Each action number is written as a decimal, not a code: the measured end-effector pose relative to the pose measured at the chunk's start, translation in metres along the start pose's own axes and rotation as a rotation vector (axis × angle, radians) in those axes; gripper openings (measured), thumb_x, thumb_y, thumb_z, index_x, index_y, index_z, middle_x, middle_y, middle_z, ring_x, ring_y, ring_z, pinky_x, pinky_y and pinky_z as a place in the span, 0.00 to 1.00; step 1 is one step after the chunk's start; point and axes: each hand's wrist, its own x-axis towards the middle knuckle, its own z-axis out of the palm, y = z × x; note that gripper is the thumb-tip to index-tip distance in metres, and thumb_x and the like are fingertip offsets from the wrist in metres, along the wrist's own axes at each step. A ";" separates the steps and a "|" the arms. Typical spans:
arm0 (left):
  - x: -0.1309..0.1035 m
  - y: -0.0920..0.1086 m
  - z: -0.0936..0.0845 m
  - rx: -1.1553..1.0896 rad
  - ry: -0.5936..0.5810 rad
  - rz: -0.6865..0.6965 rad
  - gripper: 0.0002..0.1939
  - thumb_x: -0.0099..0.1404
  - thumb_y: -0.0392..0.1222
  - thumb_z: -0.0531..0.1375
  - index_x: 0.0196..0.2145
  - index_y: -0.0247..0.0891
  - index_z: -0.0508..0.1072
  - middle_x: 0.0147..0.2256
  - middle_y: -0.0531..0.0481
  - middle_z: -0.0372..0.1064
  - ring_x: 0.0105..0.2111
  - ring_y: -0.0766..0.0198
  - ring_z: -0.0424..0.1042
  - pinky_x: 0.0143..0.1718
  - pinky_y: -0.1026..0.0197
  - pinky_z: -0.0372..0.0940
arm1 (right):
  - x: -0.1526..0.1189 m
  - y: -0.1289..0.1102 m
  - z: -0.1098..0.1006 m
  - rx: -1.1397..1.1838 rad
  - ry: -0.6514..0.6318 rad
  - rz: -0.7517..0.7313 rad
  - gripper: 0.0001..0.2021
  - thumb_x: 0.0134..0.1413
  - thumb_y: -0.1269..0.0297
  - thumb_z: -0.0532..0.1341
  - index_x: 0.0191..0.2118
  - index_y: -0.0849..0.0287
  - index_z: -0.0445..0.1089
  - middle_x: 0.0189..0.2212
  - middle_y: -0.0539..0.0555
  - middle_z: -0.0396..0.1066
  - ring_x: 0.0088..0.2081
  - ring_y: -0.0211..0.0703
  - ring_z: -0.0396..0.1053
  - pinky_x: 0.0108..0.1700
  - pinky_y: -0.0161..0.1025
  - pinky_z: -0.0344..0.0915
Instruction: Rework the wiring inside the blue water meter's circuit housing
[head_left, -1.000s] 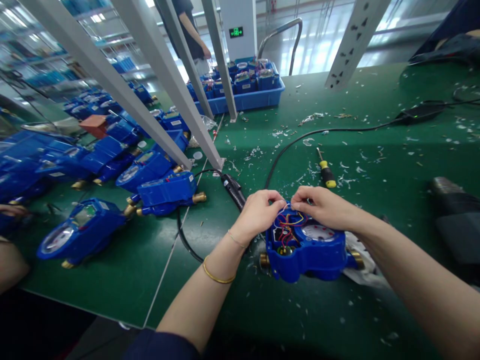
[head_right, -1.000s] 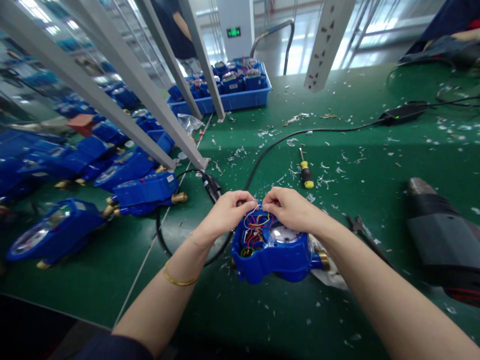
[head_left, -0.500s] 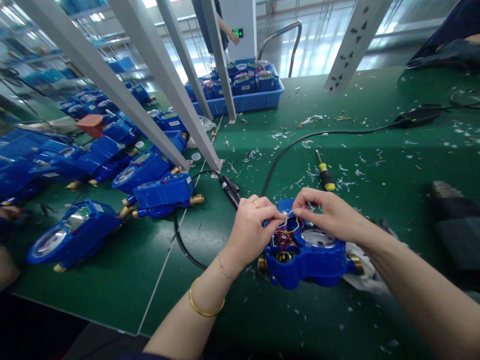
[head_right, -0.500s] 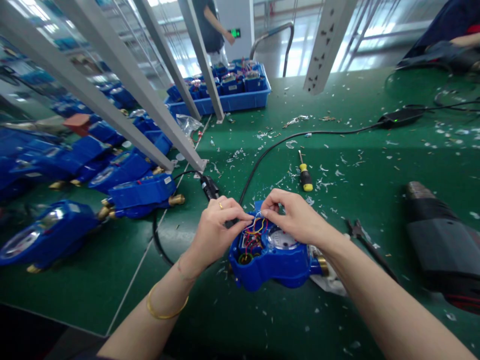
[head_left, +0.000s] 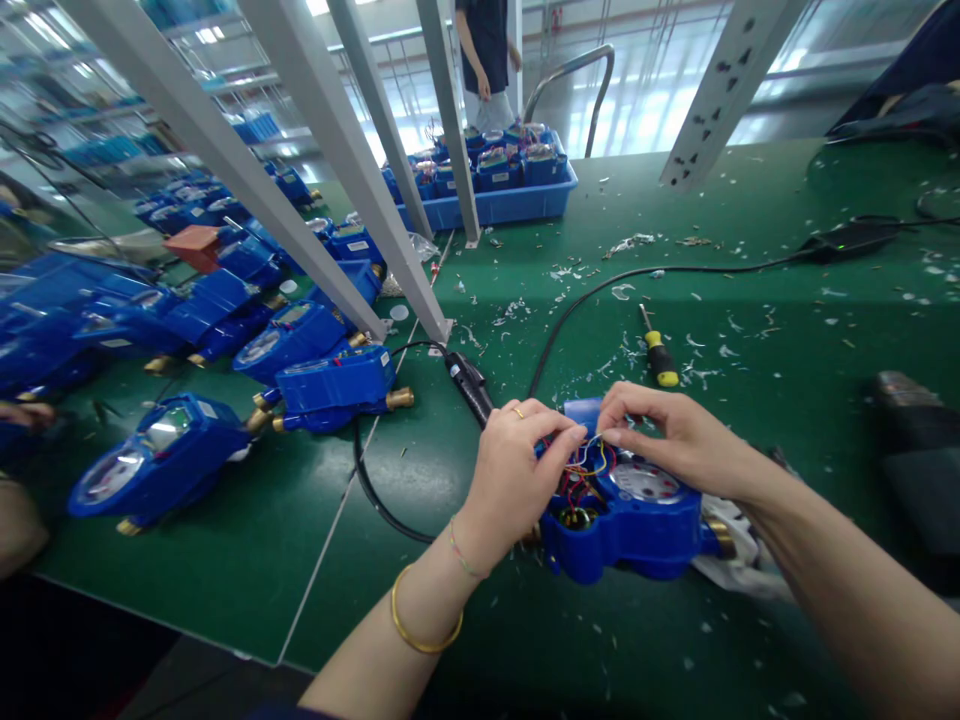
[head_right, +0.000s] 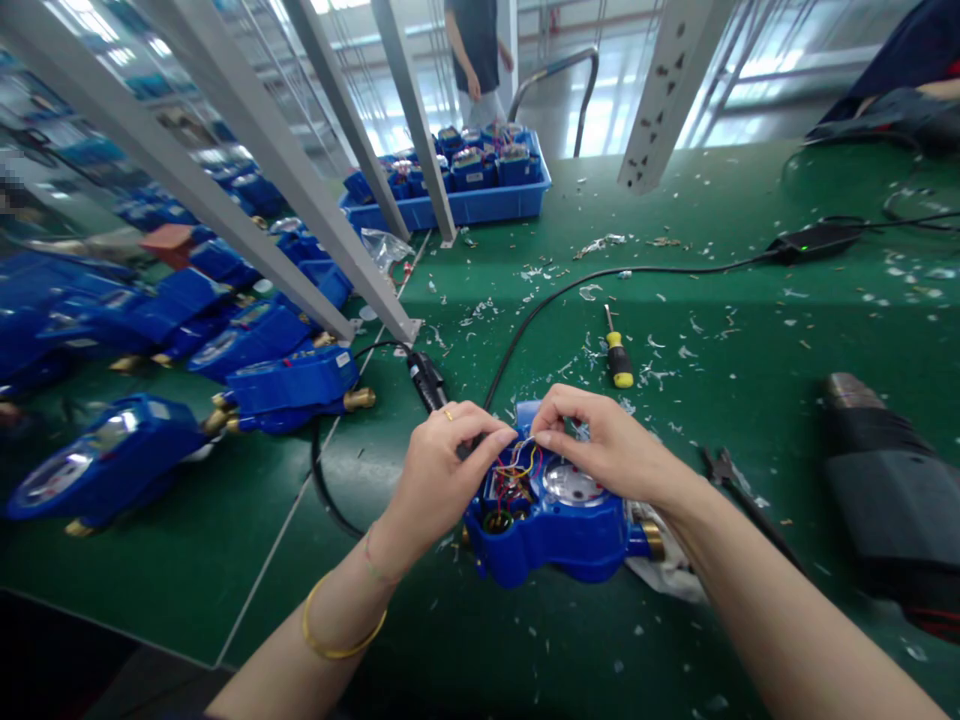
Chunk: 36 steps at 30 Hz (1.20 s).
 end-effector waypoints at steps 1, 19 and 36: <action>0.001 0.002 0.001 -0.010 0.006 -0.024 0.07 0.67 0.39 0.62 0.30 0.40 0.78 0.31 0.52 0.75 0.37 0.61 0.71 0.42 0.56 0.61 | 0.000 0.000 0.000 0.000 0.003 -0.002 0.12 0.60 0.56 0.60 0.31 0.58 0.70 0.33 0.52 0.68 0.36 0.39 0.66 0.41 0.39 0.62; 0.009 -0.011 0.011 -0.002 -0.126 -0.047 0.05 0.68 0.36 0.59 0.32 0.39 0.71 0.35 0.51 0.71 0.41 0.60 0.69 0.44 0.55 0.61 | 0.012 0.001 -0.005 -0.250 -0.053 -0.062 0.08 0.59 0.63 0.59 0.34 0.58 0.74 0.34 0.54 0.69 0.38 0.41 0.66 0.41 0.40 0.62; 0.027 -0.014 0.003 0.038 -0.229 -0.072 0.07 0.69 0.36 0.56 0.32 0.39 0.70 0.36 0.51 0.72 0.41 0.59 0.69 0.43 0.56 0.61 | 0.022 0.004 0.002 -0.427 -0.080 -0.276 0.07 0.61 0.69 0.52 0.30 0.60 0.61 0.29 0.53 0.63 0.35 0.41 0.57 0.39 0.41 0.54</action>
